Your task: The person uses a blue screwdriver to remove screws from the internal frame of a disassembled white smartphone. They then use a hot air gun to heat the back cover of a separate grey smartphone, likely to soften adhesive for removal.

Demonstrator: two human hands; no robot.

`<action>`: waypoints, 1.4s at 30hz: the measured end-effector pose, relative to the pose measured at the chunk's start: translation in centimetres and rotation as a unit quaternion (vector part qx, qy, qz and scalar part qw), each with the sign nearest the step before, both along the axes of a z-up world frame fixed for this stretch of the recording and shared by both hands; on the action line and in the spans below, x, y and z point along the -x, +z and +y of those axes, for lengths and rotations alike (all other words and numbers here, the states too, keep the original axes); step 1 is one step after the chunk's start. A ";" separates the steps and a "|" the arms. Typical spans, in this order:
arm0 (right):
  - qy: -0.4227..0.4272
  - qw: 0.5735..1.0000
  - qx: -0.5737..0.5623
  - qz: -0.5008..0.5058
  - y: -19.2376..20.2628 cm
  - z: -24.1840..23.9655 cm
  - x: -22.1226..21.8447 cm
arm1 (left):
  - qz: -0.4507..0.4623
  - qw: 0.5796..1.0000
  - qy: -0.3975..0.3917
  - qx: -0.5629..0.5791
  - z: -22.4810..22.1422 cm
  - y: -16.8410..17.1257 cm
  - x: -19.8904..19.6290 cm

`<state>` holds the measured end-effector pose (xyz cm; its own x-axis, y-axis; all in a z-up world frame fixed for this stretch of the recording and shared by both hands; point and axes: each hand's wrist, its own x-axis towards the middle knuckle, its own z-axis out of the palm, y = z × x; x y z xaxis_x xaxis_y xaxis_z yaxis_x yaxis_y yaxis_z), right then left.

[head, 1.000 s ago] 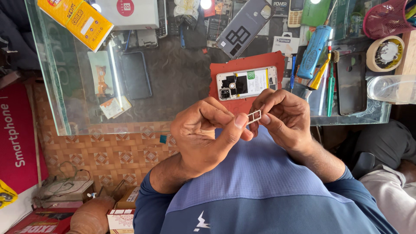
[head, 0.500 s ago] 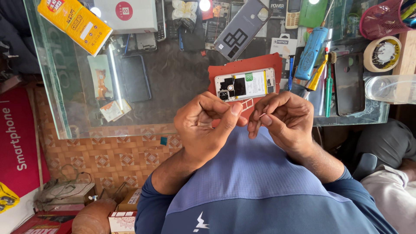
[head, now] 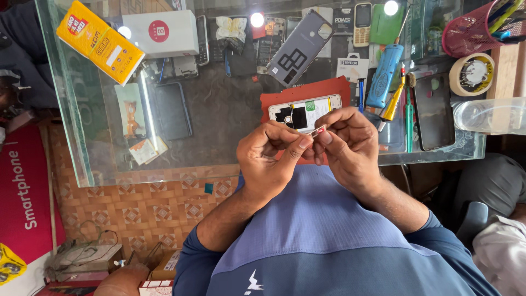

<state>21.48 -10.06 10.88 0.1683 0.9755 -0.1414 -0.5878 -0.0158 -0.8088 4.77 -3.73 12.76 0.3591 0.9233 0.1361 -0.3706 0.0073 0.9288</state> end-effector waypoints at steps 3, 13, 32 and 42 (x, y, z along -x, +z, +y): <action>0.009 1.000 -0.016 0.014 -0.3 0.1 -0.1 | -0.008 1.000 -0.009 -0.005 0.0 -0.4 -0.1; -0.039 0.994 -0.052 -0.092 -2.1 0.5 0.1 | 0.109 0.988 -0.014 -0.109 1.0 -0.6 -0.1; 0.199 0.487 -0.294 -0.798 -6.7 7.0 -5.3 | 0.056 0.979 0.132 0.145 4.3 -11.5 5.3; 0.129 0.437 -0.242 -0.857 -6.2 7.8 -2.2 | 0.032 0.978 0.145 0.143 4.8 -13.4 4.8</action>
<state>23.67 -2.28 4.63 -0.5014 0.8394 0.2096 0.8581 0.5134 -0.0031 -0.02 1.04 -0.60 0.0751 0.9847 -0.1575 -0.3377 0.1737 0.9251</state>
